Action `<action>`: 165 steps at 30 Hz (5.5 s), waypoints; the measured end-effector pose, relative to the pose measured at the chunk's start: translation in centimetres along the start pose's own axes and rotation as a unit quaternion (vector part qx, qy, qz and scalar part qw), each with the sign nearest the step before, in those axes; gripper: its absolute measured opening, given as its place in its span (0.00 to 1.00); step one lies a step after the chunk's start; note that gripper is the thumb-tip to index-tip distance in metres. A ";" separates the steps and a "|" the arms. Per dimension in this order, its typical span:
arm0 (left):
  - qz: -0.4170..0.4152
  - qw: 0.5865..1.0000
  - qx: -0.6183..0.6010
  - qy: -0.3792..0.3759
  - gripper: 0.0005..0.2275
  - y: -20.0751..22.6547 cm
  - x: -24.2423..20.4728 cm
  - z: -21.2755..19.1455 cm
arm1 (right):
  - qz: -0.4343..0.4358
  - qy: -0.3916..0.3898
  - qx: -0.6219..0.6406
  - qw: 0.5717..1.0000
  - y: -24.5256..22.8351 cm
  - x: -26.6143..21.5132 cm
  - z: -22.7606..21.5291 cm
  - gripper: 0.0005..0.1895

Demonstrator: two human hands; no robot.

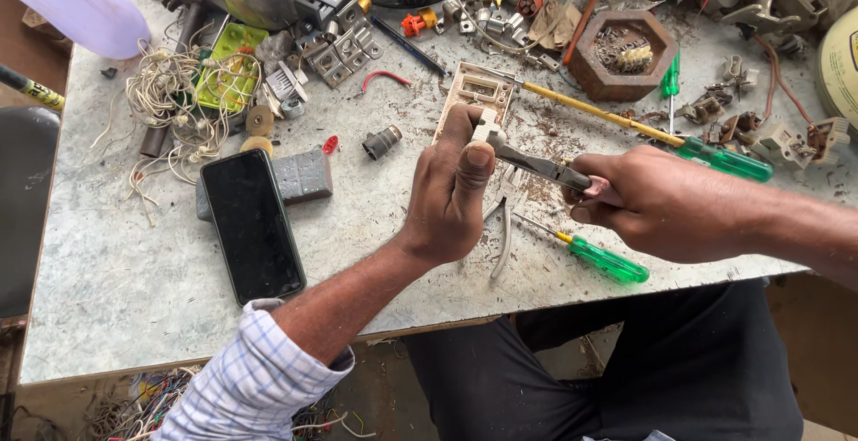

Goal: The person uses pliers to strip and adjust wires on a small electrical component. They repeatedly bend and cut wire ends while holding the component in their left hand. The workspace contains various tools and disassembled parts.

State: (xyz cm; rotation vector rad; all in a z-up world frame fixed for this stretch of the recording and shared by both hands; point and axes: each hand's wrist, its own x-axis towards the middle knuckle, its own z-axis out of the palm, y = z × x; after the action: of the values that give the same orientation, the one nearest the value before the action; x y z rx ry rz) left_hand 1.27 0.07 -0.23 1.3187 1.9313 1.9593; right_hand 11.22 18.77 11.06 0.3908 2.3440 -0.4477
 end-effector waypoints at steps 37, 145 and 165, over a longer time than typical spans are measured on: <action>0.009 0.989 -0.145 -0.015 0.36 0.3 0.5 -1.2 | -0.189 -0.170 0.254 0.933 4.4 3.3 -1.1 0.14; -0.084 0.959 -0.179 -0.202 0.16 0.1 1.7 -0.7 | -0.126 0.184 0.382 0.897 3.5 2.0 4.5 0.19; -0.066 0.981 -0.007 -0.181 0.15 0.3 2.2 -0.5 | -0.132 0.155 0.385 0.900 4.7 3.8 1.1 0.19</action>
State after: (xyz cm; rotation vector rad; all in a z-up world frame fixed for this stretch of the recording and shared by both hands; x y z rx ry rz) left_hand -0.26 0.99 1.21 1.3880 1.7753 1.5403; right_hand 11.07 23.13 6.69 0.5322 2.4399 -1.5647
